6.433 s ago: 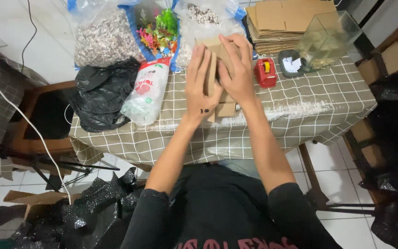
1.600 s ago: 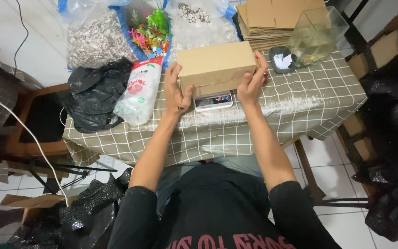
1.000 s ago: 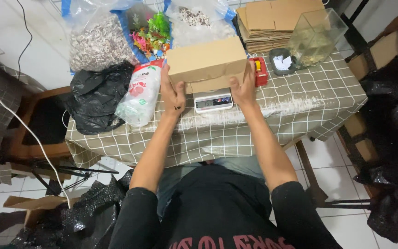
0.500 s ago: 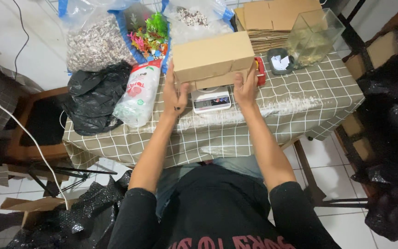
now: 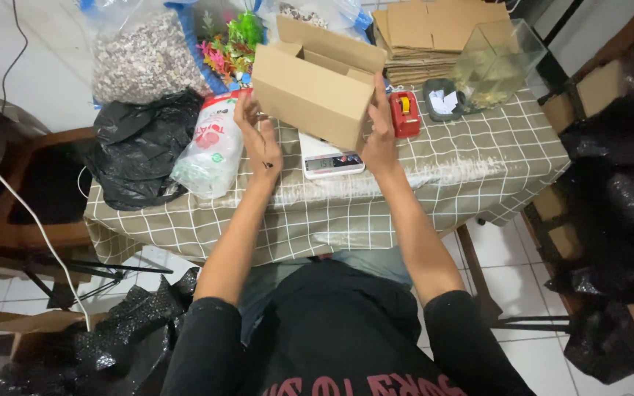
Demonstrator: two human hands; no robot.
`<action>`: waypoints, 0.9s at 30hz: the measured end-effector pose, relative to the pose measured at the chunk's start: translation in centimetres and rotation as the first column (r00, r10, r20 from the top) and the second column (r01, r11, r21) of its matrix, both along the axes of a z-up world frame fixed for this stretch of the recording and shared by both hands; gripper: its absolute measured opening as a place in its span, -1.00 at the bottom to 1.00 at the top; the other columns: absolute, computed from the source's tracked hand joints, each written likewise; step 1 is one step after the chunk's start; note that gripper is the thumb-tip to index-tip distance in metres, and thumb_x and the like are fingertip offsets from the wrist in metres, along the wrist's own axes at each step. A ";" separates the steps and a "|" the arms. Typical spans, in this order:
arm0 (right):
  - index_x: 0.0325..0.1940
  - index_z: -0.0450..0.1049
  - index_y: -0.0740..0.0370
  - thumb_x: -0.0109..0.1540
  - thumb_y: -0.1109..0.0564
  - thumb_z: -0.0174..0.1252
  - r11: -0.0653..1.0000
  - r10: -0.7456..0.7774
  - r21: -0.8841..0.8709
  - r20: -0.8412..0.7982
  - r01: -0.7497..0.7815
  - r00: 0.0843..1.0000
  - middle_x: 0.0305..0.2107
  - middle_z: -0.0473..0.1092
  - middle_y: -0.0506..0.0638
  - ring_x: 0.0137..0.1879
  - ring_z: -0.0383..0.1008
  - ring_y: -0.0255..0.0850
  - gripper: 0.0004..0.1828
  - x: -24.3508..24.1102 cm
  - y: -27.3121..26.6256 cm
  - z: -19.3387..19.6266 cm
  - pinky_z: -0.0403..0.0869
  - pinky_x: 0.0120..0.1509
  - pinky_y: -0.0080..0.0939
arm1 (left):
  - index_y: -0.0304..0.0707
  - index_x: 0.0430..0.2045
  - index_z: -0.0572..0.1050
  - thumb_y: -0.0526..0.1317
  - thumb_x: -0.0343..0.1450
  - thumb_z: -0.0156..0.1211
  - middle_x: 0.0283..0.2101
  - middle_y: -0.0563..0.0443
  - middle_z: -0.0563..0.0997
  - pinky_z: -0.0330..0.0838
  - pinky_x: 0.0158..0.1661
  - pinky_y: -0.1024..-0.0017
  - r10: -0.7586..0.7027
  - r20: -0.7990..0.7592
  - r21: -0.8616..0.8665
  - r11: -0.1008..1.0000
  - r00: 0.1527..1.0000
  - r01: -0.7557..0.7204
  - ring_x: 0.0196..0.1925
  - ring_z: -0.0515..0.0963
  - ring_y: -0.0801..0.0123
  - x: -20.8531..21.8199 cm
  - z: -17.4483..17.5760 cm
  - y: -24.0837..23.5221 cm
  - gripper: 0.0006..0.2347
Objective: Weigh a small electronic device and pack it into a manually folded cardboard box.
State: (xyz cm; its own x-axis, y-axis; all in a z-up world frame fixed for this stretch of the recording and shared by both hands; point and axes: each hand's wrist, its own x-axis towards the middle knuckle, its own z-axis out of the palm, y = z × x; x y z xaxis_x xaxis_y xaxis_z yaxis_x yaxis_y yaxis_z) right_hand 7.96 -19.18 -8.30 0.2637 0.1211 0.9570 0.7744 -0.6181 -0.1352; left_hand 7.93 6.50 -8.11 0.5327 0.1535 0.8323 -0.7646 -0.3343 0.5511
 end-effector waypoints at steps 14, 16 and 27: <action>0.41 0.12 -0.02 0.06 0.24 0.33 0.990 -0.079 -0.115 0.049 0.084 0.996 0.43 0.12 0.26 0.49 0.13 0.33 -0.12 -2.1 1.7 1.6 0.22 0.39 0.26 | -0.11 0.45 0.08 0.08 0.68 -0.39 0.15 -0.17 0.28 0.40 0.25 0.15 -0.100 -0.204 -0.280 0.959 0.974 0.040 0.16 0.43 0.20 0.2 0.3 0.3 -0.54; 0.34 0.16 0.04 0.08 0.28 0.26 0.973 -0.168 -0.145 0.079 0.178 0.983 0.42 0.16 0.24 0.47 0.17 0.28 -0.22 -1.7 1.2 0.9 0.24 0.36 0.21 | -0.17 0.39 0.21 0.07 0.68 -0.41 0.15 -0.19 0.31 0.38 0.24 0.11 -0.109 -0.258 -0.285 0.958 0.960 0.033 0.15 0.44 0.18 0.5 0.0 0.4 -0.54; 0.55 0.14 -0.31 0.37 0.48 0.22 0.998 -0.002 0.054 -0.176 0.012 0.984 0.48 0.06 0.14 0.51 0.18 0.16 -0.14 -2.3 0.0 0.7 0.35 0.55 0.19 | -0.16 0.06 0.17 -0.10 0.53 -0.10 0.06 -0.06 0.24 0.30 0.10 0.37 -0.320 -0.165 -0.378 0.894 0.933 0.240 0.07 0.30 0.36 -1.0 1.1 -0.5 -0.72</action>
State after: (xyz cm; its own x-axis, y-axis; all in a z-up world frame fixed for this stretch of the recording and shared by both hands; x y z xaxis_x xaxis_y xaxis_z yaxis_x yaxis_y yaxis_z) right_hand 5.64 -19.20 -7.56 0.4293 0.0671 0.9006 0.7311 -0.6113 -0.3030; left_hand 6.94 5.98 -7.03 0.7573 0.2275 0.6122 -0.6455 0.1180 0.7546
